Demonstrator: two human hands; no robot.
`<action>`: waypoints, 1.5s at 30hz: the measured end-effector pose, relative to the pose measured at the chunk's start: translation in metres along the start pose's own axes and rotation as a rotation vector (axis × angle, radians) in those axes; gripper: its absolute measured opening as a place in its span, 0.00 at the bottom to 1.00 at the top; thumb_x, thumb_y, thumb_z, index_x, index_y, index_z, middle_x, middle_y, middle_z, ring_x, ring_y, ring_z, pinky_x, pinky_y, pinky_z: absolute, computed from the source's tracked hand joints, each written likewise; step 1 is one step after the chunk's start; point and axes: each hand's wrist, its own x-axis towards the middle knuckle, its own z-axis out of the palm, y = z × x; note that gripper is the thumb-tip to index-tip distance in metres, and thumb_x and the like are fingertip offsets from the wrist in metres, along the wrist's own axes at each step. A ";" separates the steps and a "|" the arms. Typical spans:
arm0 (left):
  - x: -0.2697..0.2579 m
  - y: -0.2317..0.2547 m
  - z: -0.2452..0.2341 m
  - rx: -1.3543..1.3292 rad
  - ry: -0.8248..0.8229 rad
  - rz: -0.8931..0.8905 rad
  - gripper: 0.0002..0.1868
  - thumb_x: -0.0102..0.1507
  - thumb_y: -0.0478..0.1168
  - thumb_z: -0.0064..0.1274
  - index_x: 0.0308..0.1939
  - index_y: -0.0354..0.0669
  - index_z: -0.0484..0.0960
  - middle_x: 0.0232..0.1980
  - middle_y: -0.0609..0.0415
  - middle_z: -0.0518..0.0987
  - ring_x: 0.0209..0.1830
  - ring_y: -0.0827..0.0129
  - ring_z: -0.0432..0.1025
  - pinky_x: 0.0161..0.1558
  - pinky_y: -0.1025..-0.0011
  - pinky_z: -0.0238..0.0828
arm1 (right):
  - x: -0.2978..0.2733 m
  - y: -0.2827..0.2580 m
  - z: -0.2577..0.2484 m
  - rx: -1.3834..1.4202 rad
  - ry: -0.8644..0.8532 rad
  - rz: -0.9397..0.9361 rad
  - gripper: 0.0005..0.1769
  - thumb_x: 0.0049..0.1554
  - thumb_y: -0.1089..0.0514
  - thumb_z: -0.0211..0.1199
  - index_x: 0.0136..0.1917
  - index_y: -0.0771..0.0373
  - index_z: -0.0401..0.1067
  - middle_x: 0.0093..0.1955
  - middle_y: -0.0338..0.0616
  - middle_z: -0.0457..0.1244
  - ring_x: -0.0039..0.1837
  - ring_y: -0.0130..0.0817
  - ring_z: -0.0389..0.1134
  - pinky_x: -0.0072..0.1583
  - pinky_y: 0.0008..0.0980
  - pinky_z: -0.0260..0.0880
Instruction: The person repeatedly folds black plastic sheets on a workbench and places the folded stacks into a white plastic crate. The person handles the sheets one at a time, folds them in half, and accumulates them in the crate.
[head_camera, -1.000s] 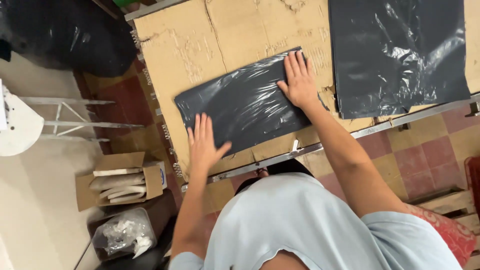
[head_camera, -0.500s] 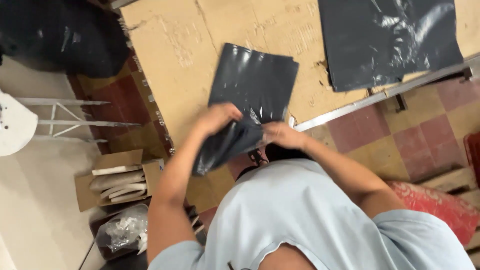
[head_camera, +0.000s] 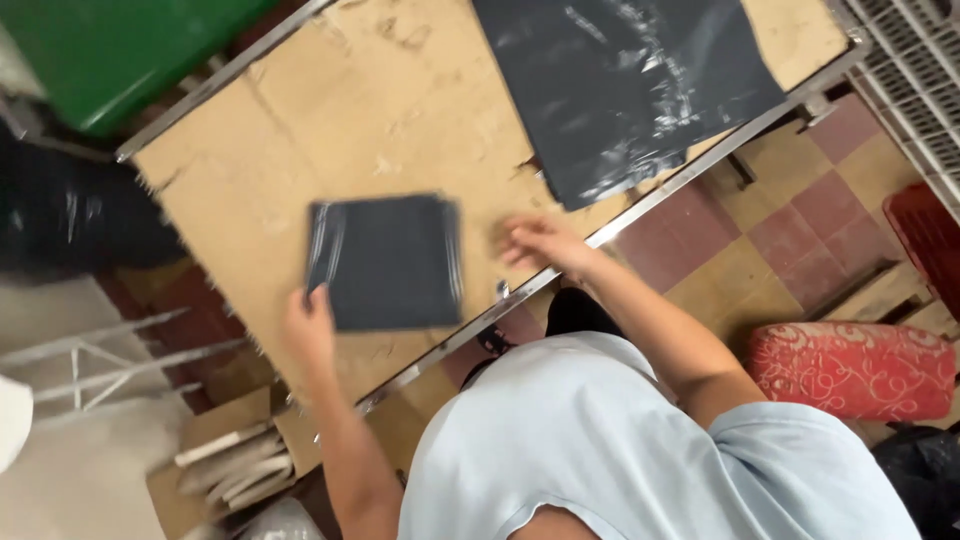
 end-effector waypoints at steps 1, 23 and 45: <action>-0.006 0.008 -0.014 0.270 0.085 -0.008 0.19 0.66 0.55 0.57 0.53 0.47 0.80 0.48 0.49 0.81 0.51 0.54 0.74 0.50 0.58 0.71 | 0.005 -0.010 -0.040 -0.272 0.235 -0.240 0.20 0.60 0.48 0.63 0.62 0.58 0.70 0.55 0.52 0.67 0.57 0.46 0.72 0.57 0.42 0.73; 0.054 0.376 0.259 0.327 -0.285 0.965 0.30 0.48 0.47 0.72 0.52 0.58 0.77 0.52 0.64 0.71 0.66 0.62 0.60 0.69 0.43 0.52 | -0.037 -0.154 -0.257 -0.570 -0.135 -0.304 0.09 0.60 0.60 0.62 0.54 0.61 0.78 0.41 0.44 0.70 0.46 0.28 0.68 0.49 0.32 0.70; -0.137 0.475 0.026 -0.296 -0.439 1.345 0.16 0.68 0.45 0.42 0.56 0.56 0.82 0.24 0.64 0.73 0.18 0.71 0.71 0.23 0.76 0.67 | -0.162 -0.165 -0.390 0.454 0.841 -0.725 0.24 0.54 0.38 0.68 0.53 0.57 0.79 0.50 0.38 0.69 0.53 0.38 0.72 0.48 0.46 0.80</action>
